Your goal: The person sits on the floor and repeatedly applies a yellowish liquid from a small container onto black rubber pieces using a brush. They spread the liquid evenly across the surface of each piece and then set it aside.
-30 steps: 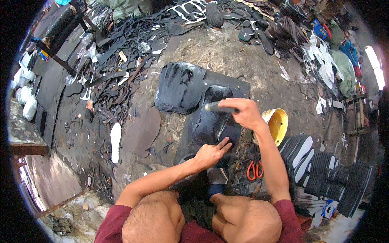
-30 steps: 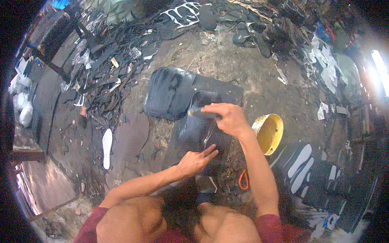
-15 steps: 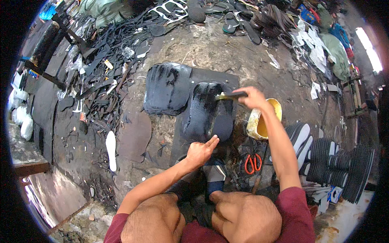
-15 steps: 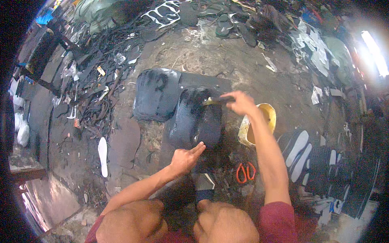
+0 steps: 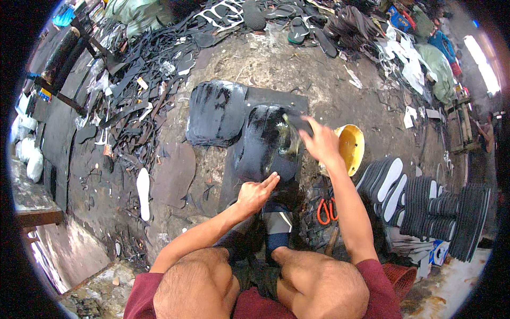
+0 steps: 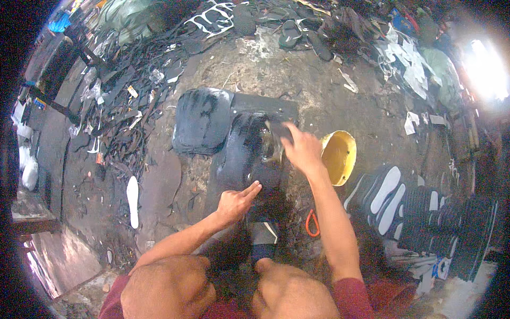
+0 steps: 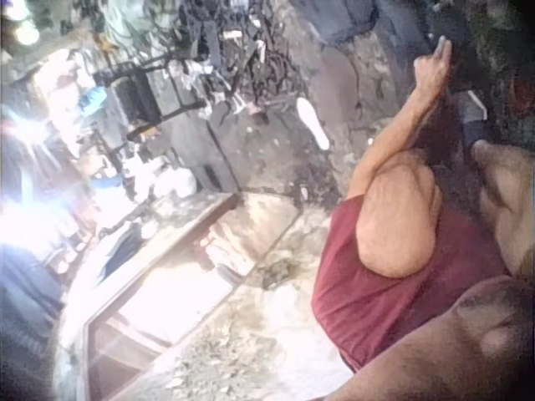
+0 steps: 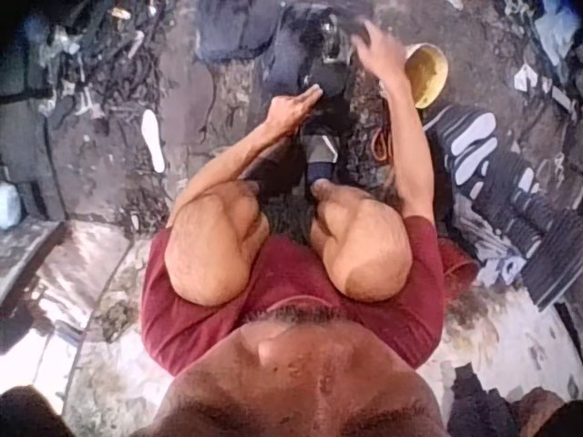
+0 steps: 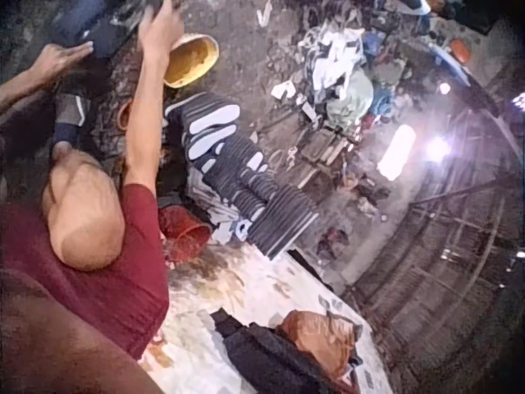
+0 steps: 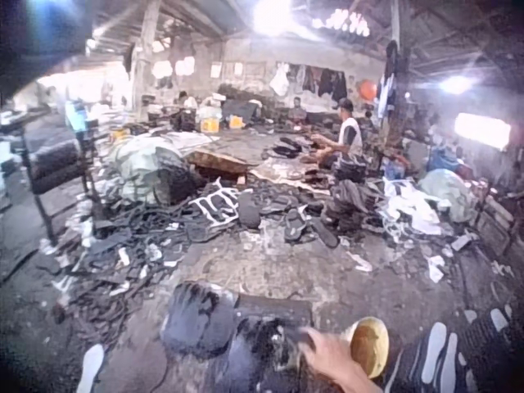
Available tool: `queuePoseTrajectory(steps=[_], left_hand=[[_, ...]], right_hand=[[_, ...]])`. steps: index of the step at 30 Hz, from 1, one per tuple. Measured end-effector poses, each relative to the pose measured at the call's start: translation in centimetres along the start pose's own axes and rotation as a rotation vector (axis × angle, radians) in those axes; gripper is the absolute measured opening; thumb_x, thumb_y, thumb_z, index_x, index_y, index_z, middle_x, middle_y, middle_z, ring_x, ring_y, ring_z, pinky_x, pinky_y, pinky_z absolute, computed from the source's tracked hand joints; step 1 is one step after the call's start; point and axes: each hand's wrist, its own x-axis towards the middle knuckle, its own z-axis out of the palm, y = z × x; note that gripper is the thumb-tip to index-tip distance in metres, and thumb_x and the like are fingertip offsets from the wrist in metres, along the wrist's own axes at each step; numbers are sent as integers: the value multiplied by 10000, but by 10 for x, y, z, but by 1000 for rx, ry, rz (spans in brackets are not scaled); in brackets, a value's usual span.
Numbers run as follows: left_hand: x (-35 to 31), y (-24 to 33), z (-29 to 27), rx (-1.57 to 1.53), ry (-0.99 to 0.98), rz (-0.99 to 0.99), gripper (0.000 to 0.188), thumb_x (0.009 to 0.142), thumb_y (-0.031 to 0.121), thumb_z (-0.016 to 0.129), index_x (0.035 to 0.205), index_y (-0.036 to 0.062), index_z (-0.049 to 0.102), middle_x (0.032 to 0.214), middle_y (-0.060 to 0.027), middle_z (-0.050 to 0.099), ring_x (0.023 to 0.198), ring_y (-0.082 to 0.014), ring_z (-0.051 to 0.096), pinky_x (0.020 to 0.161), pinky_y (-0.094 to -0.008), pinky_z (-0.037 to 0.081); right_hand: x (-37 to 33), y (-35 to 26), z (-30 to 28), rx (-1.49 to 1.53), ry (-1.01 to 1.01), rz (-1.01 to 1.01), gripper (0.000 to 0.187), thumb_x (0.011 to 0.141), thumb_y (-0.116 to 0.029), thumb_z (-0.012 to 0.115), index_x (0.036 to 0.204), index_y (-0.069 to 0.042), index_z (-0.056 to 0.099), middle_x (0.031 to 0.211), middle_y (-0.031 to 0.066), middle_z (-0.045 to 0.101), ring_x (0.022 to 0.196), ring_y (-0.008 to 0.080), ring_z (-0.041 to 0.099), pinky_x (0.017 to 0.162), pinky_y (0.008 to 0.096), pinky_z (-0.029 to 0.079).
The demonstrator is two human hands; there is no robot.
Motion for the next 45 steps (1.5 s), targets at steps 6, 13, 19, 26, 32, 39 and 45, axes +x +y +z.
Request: queuePoseTrajectory(steps=[6, 13, 19, 26, 32, 39, 45], left_hand=[[8, 19, -25, -435, -37, -249, 516, 839, 79, 741, 1349, 98, 664, 1427, -120, 633, 928, -296, 764, 783, -386, 618], [34, -16, -88, -877, 813, -677, 325, 978, 16, 658, 1292, 82, 711, 782, 30, 631, 621, -34, 561, 565, -206, 446], [28, -13, -90, -939, 774, -656, 298, 970, 16, 665, 1256, 69, 730, 975, 2, 735, 660, -23, 568, 590, -196, 467], [15, -25, -91, -304, 630, -468, 401, 855, -42, 691, 1228, 101, 725, 1191, -71, 749, 934, -228, 677, 790, -333, 544], [40, 14, -57, 366, 0, 90, 751, 796, 153, 693, 1508, 55, 476, 1310, -116, 590, 1145, -285, 515, 971, -414, 420], [103, -47, -93, -75, -530, 91, 497, 682, 376, 840, 1102, 134, 727, 1017, -64, 733, 1105, -312, 587, 948, -469, 432], [171, -100, -166, -227, -268, 41, 147, 787, 248, 820, 876, 131, 806, 983, -75, 784, 972, -280, 701, 931, -401, 522]], right_hand=[[34, 3, 33, -13, -128, -207, 340, 901, -237, 715, 1217, -362, 739, 1126, 39, 768, 1019, 292, 736, 840, 458, 591], [-91, -18, 47, 109, -86, -395, 571, 708, -1, 622, 1193, -274, 750, 1237, 19, 732, 991, 298, 735, 797, 428, 619], [-157, -20, 69, -65, 100, -503, 487, 817, -106, 642, 1260, -298, 699, 1302, 8, 675, 1142, 272, 666, 884, 401, 607], [-147, -43, -35, 677, 248, -226, 418, 860, -37, 771, 1270, -96, 716, 1176, 104, 756, 1049, 264, 736, 965, 406, 572], [-87, -25, -123, 992, 557, -10, 294, 903, -96, 796, 1161, 23, 723, 1097, 85, 757, 962, 153, 692, 883, 310, 537], [-89, -4, -96, 1169, 685, 141, 259, 891, -54, 795, 1131, -3, 712, 1082, 53, 741, 953, 154, 676, 891, 319, 525], [-88, -6, -92, 1205, 759, 214, 324, 883, -32, 796, 1184, -11, 677, 1131, 53, 707, 1010, 165, 654, 930, 329, 516]])
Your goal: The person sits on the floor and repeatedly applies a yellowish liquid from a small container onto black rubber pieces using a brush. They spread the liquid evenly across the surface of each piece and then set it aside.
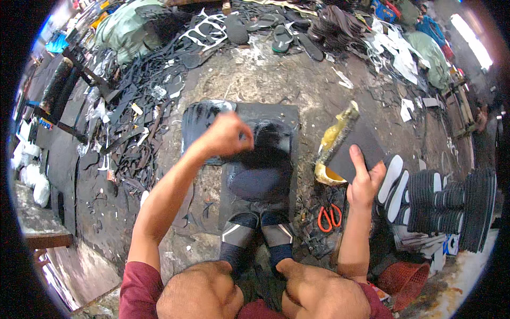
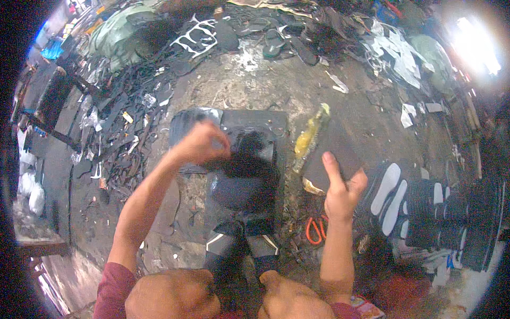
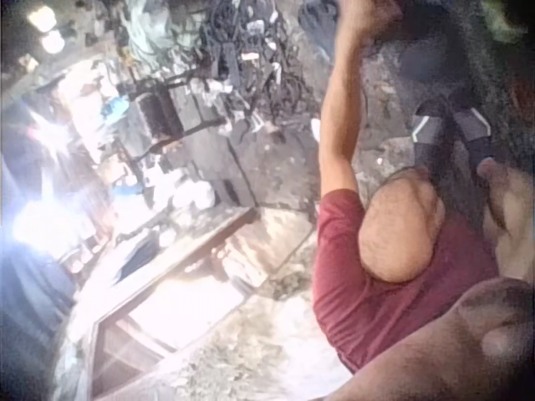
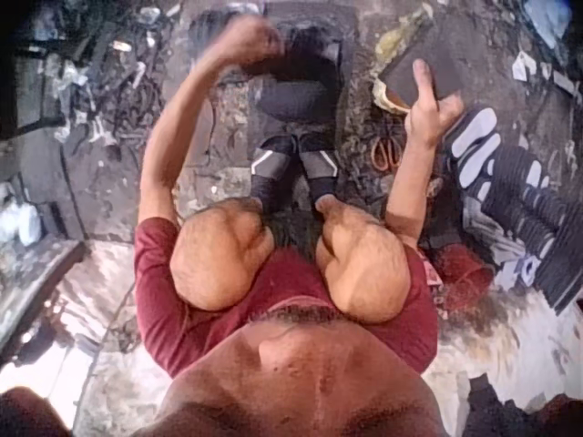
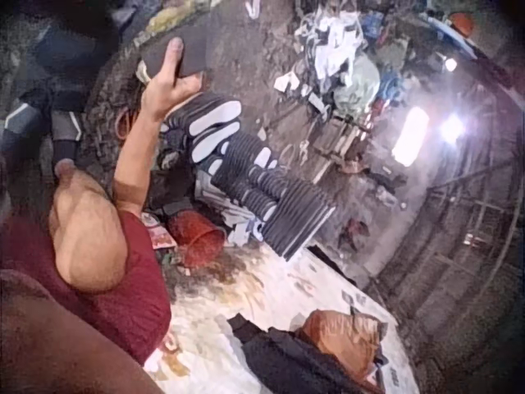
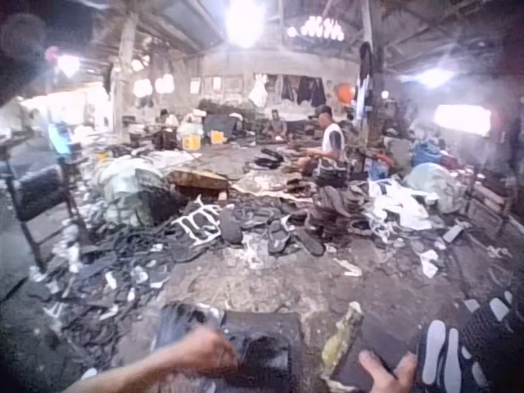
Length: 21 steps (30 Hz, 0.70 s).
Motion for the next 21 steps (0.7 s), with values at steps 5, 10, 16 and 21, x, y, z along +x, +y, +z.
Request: queuePoseTrajectory(steps=[5, 10, 16, 21], left_hand=[[-31, 21, -127, 478, 797, 135, 136, 755, 122, 866, 876, 128, 802, 1212, -3, 748, 1213, -299, 587, 1048, -433, 473], [-70, 5, -91, 571, 733, 93, 144, 757, 152, 850, 887, 197, 808, 1277, 32, 721, 1310, -278, 529, 1110, -453, 408], [-155, -132, 65, 577, 561, -220, 127, 761, 281, 821, 882, 254, 796, 1253, 65, 702, 1238, -261, 529, 1042, -494, 352], [-122, -35, 151, 93, 925, -303, 301, 736, 77, 826, 1001, 125, 693, 1120, -79, 713, 1086, -300, 621, 942, -438, 434]], right_hand=[[3, -4, 2, 19, 5, -5, 290, 895, -27, 774, 1167, 18, 685, 1162, 76, 704, 1029, 172, 643, 948, 330, 498], [9, -7, 6, -38, 24, -50, 283, 895, -59, 791, 1149, 17, 693, 1130, 79, 717, 999, 162, 654, 933, 320, 502], [9, 6, 41, -89, -80, -29, 281, 907, -89, 786, 1144, 23, 688, 1083, 65, 729, 974, 142, 655, 916, 317, 512], [36, 48, 57, -476, -264, -32, 594, 841, -145, 708, 1372, 68, 547, 1325, 238, 648, 1235, 341, 619, 1061, 399, 457]])
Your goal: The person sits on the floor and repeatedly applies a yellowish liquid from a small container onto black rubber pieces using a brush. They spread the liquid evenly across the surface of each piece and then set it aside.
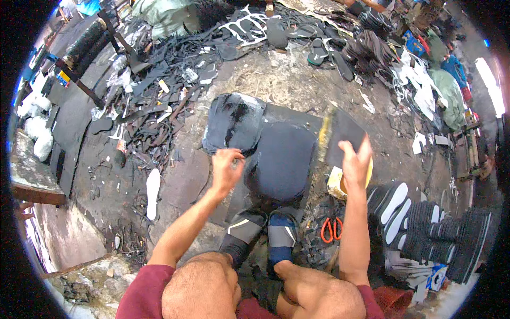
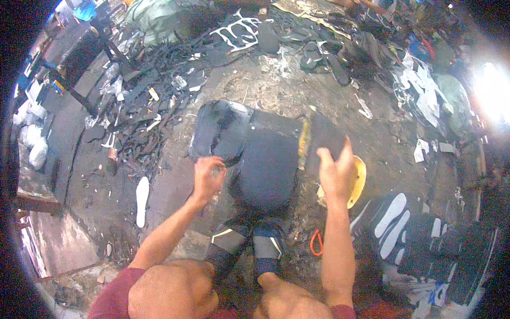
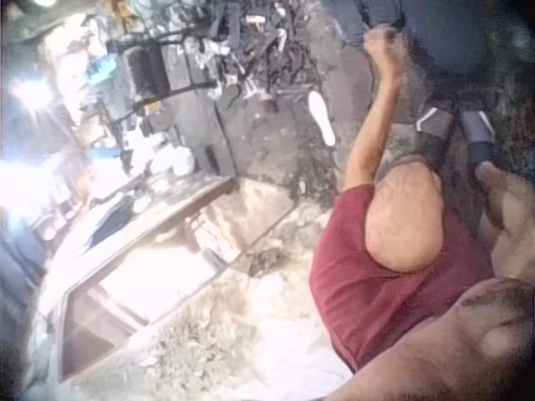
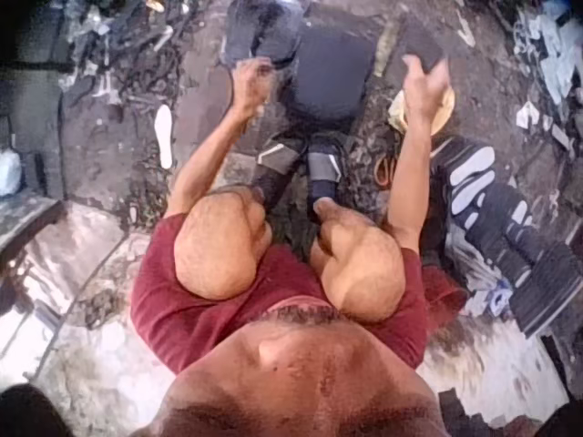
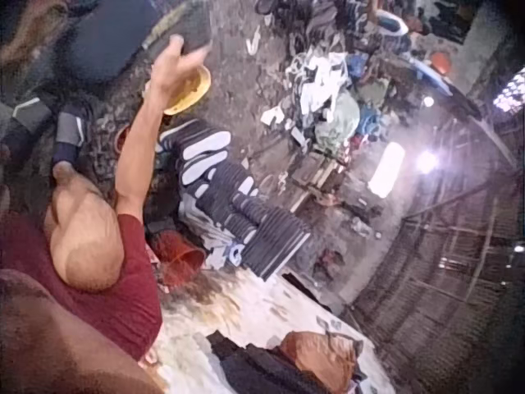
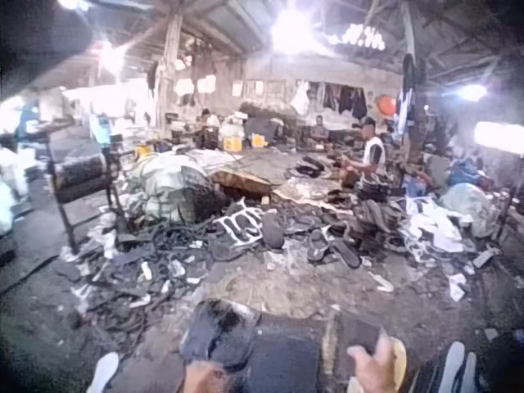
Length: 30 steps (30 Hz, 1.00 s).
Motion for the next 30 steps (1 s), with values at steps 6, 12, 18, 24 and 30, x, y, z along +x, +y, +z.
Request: queuePoseTrajectory(steps=[6, 12, 18, 24, 30], left_hand=[[-82, 83, 24, 92, -526, 384, 506, 838, 106, 654, 1325, -23, 617, 1450, -176, 585, 1414, -341, 502, 1212, -470, 372], [-78, 73, 21, 85, -508, 486, 499, 849, 139, 591, 1334, 27, 624, 1472, -124, 579, 1421, -300, 506, 1192, -439, 419], [-80, 63, 18, -131, -543, 209, 510, 855, 117, 598, 1362, 58, 608, 1482, -123, 569, 1424, -290, 501, 1200, -438, 413], [-65, 63, 22, -51, -561, 383, 564, 801, 80, 654, 1357, 2, 603, 1479, -157, 566, 1439, -320, 474, 1207, -436, 392], [-60, 85, 16, -40, -531, 380, 634, 776, 36, 634, 1405, 15, 565, 1491, -183, 545, 1448, -352, 458, 1221, -451, 372]], right_hand=[[20, 53, 87, -572, -232, -183, 554, 885, -202, 694, 1366, 31, 549, 1132, 286, 707, 1092, 470, 680, 957, 499, 536], [59, 34, 161, -916, -468, -319, 319, 874, -183, 641, 1181, -103, 676, 957, 191, 756, 911, 393, 744, 773, 557, 574], [-42, -11, 214, -939, -1371, -1099, 249, 833, -204, 653, 1078, -207, 702, 884, 150, 743, 868, 340, 751, 722, 518, 585], [12, -4, 168, -762, -797, -757, 350, 904, -181, 594, 1217, -297, 699, 981, 114, 768, 883, 338, 751, 730, 506, 588], [8, 28, 138, -923, -898, -558, 323, 934, -256, 638, 1244, -324, 703, 976, 124, 773, 885, 353, 751, 741, 509, 599]])
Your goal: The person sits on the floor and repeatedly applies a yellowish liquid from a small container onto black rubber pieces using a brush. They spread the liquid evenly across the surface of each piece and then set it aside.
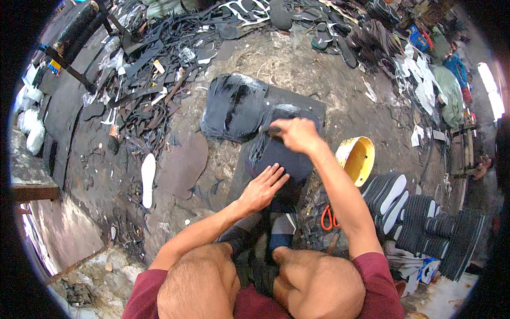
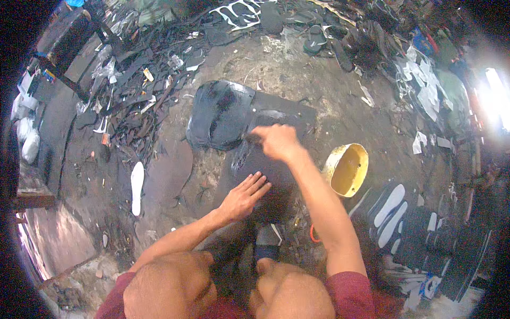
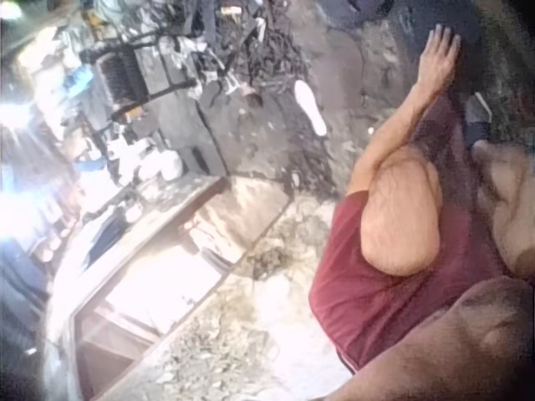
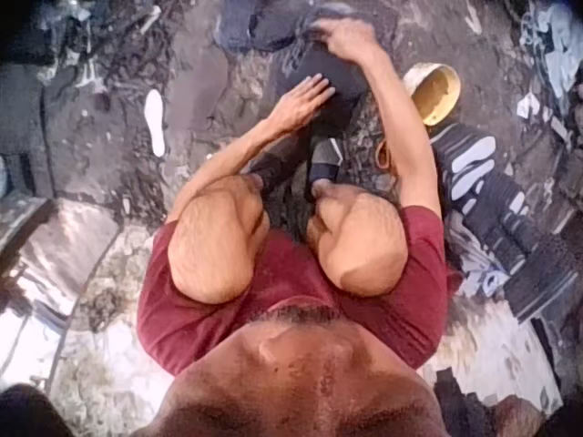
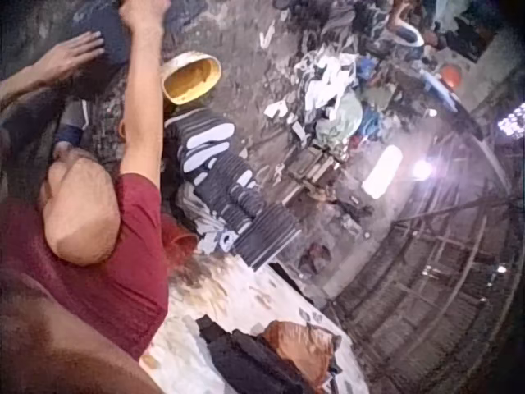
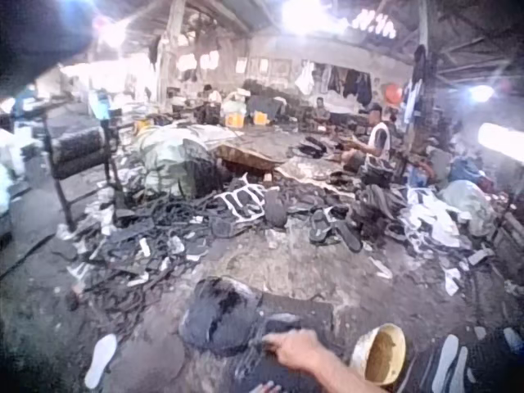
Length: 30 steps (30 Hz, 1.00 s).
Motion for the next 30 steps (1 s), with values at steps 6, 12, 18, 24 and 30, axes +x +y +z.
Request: queuePoseTrajectory(steps=[6, 12, 18, 24, 30], left_hand=[[-37, 43, 41, -346, -333, 410, 595, 885, 178, 581, 1461, 38, 529, 1500, -216, 518, 1380, -381, 516, 1177, -483, 406], [-63, 47, 75, -344, -180, 509, 580, 854, 176, 605, 1416, 40, 570, 1499, -198, 527, 1199, -323, 648, 1007, -481, 539], [27, 40, 0, 83, -226, -64, 518, 857, 84, 619, 1369, 5, 591, 1448, -204, 587, 658, -239, 737, 538, -404, 602], [14, 24, 35, 138, -209, -58, 519, 857, 128, 623, 1372, 72, 603, 1516, -131, 553, 572, -235, 710, 486, -392, 570], [15, 17, 24, 129, -188, -12, 419, 844, 114, 629, 1260, 66, 650, 1449, -103, 619, 583, -239, 722, 517, -383, 581]], right_hand=[[-92, -96, 60, -114, 152, -240, 391, 892, -180, 579, 1267, -215, 683, 1096, 111, 741, 897, 285, 747, 721, 439, 604], [-136, -116, 20, 446, 250, -170, 412, 815, -82, 664, 1218, -158, 696, 1123, 81, 746, 978, 296, 728, 808, 418, 598], [-71, 10, -30, 488, 406, -55, 429, 756, 45, 668, 1118, -162, 772, 1152, 78, 764, 1069, 303, 725, 939, 376, 578], [34, 108, -13, 317, -22, 276, 527, 663, 30, 613, 1074, -238, 805, 1166, 25, 769, 1185, 255, 683, 1074, 405, 508], [31, 126, -6, 212, -111, -132, 441, 695, -75, 677, 1030, -333, 805, 1187, -1, 752, 1145, 250, 679, 1084, 388, 484]])
